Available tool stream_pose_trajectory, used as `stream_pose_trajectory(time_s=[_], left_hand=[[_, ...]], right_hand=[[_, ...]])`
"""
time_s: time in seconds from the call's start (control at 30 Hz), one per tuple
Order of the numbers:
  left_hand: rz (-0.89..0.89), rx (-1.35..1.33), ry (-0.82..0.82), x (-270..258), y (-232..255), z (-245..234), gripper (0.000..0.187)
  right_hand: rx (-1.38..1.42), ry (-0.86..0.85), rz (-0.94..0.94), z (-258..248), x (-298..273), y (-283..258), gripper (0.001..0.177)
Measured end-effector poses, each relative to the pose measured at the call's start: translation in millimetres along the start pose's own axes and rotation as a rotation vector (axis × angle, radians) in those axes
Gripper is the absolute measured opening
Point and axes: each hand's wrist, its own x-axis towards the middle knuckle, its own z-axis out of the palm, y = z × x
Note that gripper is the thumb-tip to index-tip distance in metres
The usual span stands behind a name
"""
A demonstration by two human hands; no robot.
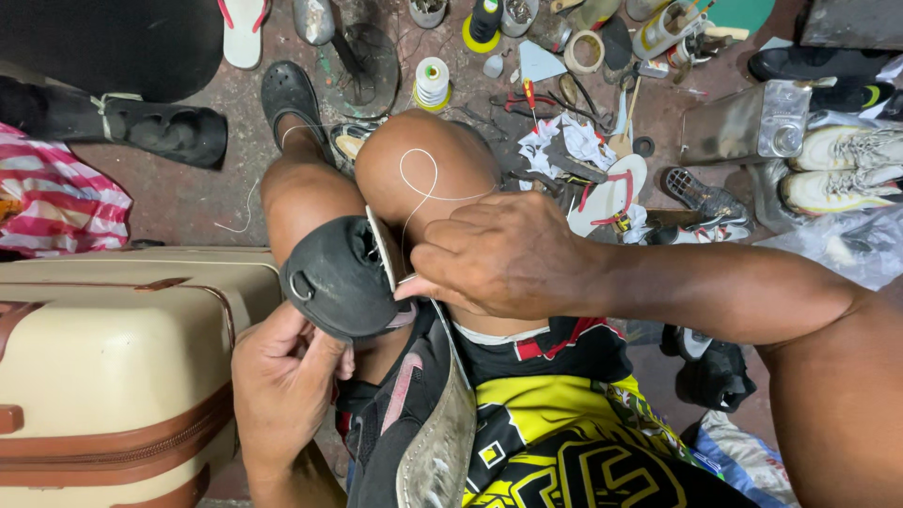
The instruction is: The person sits on the floor and sews the sole of a black sneaker using a needle and white thread. They repeatedly push the needle through the shoe's sole and pull the thread tight to secure the stitching.
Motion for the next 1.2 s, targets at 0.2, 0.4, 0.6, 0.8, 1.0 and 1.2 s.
stream_pose_trajectory(time_s=[0.2,0.4,0.6,0.8,1.0,1.2], left_hand=[[0.013,-0.162,0.064,-8.4,-13.4,7.6,0.011],[0.213,0.000,0.420,-18.9,9.2,16.8,0.024],[0.819,0.787,0.370,-11.8,47.3,9.7,0.042],[0.701,0.827,0.255,10.2,49.2,28.6,0.035],[0.661,0.720,0.277,8.2,35.4,24.3,0.034],[0.688,0.743,0.273,8.4,31.5,20.2,0.033]], right_hand=[[0.037,0.008,0.047,10.1,-3.9,3.2,0.042],[0.216,-0.043,-0.017,0.1,-4.0,12.5,0.029],[0.801,-0.341,0.067,-12.2,-5.4,16.5,0.017],[0.601,-0.299,0.130,-10.5,2.3,5.0,0.034],[-0.137,0.023,-0.333,-15.5,3.1,-0.6,0.039],[0.511,-0.353,0.061,-13.5,16.9,2.1,0.029]])
